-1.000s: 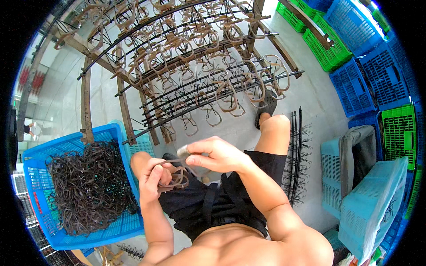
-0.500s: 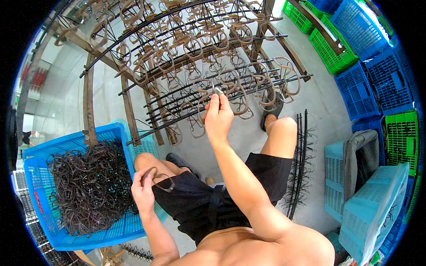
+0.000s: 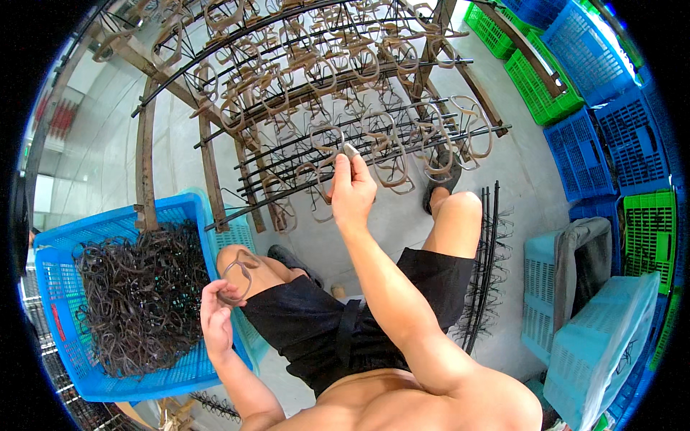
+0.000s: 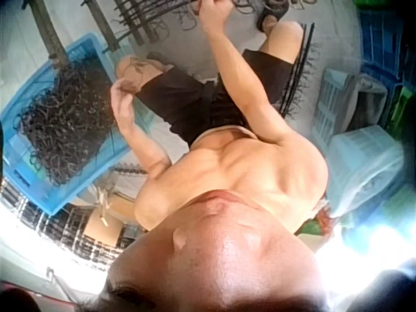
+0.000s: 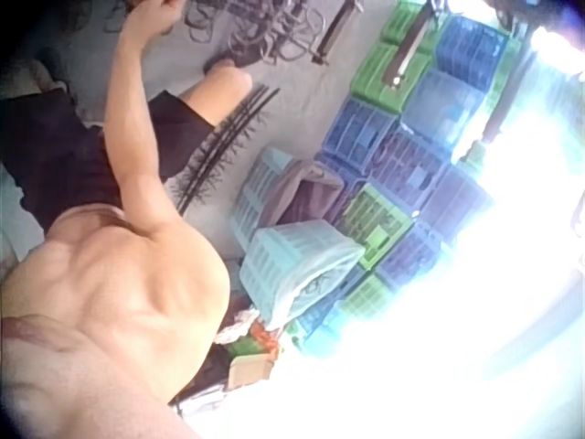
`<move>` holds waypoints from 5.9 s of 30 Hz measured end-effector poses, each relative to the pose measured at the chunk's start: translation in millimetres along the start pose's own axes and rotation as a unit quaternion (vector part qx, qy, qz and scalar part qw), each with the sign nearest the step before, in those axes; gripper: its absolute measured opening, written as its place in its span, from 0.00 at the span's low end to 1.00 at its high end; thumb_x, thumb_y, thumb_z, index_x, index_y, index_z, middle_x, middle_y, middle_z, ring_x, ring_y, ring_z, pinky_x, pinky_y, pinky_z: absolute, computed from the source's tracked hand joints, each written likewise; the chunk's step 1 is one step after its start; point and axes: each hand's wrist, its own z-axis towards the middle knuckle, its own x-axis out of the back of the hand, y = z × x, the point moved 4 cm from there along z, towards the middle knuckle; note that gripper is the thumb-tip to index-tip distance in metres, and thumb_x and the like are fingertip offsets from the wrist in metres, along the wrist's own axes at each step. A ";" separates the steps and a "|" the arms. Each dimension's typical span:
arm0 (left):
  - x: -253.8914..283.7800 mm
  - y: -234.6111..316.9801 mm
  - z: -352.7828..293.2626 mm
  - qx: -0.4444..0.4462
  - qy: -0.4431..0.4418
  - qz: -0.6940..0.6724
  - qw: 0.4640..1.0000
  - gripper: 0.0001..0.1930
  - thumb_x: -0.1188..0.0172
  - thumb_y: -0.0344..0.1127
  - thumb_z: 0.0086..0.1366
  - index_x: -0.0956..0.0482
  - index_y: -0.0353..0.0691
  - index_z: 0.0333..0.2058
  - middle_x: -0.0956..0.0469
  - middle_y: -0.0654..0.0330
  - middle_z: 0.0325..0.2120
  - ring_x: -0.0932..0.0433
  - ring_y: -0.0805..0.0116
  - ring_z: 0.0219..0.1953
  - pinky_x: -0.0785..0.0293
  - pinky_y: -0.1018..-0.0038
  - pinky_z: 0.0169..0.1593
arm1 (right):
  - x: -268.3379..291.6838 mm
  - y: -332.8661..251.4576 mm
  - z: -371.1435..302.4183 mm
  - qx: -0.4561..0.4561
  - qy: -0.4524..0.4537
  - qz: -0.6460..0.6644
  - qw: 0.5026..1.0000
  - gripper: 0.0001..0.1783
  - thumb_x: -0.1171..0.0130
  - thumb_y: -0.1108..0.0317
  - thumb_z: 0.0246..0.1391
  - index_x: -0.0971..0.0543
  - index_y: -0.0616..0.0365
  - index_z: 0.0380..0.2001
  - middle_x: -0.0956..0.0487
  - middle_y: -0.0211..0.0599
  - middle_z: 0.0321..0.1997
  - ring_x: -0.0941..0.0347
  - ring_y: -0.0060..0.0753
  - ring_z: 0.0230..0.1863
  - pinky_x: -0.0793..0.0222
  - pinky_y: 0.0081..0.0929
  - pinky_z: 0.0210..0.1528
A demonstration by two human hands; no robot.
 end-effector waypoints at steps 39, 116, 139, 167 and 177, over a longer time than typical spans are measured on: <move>74.9 -32.3 91.2 -0.033 0.357 0.183 0.915 0.11 0.45 0.35 0.62 0.26 0.35 0.40 0.25 0.62 0.31 0.29 0.76 0.31 0.31 0.80 0.33 | -49.1 18.9 -46.5 0.041 -0.008 -0.171 0.984 0.12 0.55 0.66 0.62 0.30 0.64 0.29 0.29 0.26 0.16 0.32 0.17 0.16 0.34 0.17 0.19; -2.7 15.6 95.8 -0.080 0.167 0.342 0.921 0.11 0.42 0.37 0.59 0.22 0.39 0.38 0.23 0.50 0.19 0.23 0.60 0.20 0.30 0.70 0.26 | -105.7 52.9 -105.5 0.033 -0.079 -0.125 0.988 0.07 0.59 0.69 0.62 0.37 0.62 0.39 0.30 0.29 0.21 0.36 0.17 0.16 0.39 0.17 0.15; -18.3 -1.3 124.0 0.032 0.145 0.290 0.945 0.18 0.41 0.42 0.58 0.24 0.33 0.40 0.22 0.53 0.19 0.23 0.63 0.22 0.29 0.70 0.28 | -108.6 64.0 -111.3 -0.004 -0.057 -0.084 0.995 0.07 0.59 0.68 0.62 0.37 0.61 0.35 0.33 0.27 0.16 0.40 0.15 0.14 0.42 0.17 0.14; 0.4 -12.6 106.6 0.058 0.140 0.144 0.978 0.16 0.45 0.35 0.63 0.26 0.30 0.45 0.23 0.60 0.31 0.29 0.78 0.31 0.33 0.82 0.36 | -122.1 62.3 -116.8 0.014 -0.100 -0.101 0.990 0.10 0.51 0.68 0.59 0.29 0.62 0.26 0.31 0.25 0.16 0.37 0.12 0.14 0.39 0.16 0.15; -6.6 -37.1 135.0 0.079 0.147 0.035 0.985 0.14 0.43 0.38 0.62 0.21 0.31 0.36 0.24 0.66 0.27 0.32 0.82 0.27 0.37 0.84 0.31 | -109.8 60.1 -106.4 0.054 -0.117 -0.194 0.973 0.10 0.49 0.70 0.57 0.25 0.63 0.40 0.28 0.30 0.14 0.34 0.16 0.15 0.37 0.22 0.18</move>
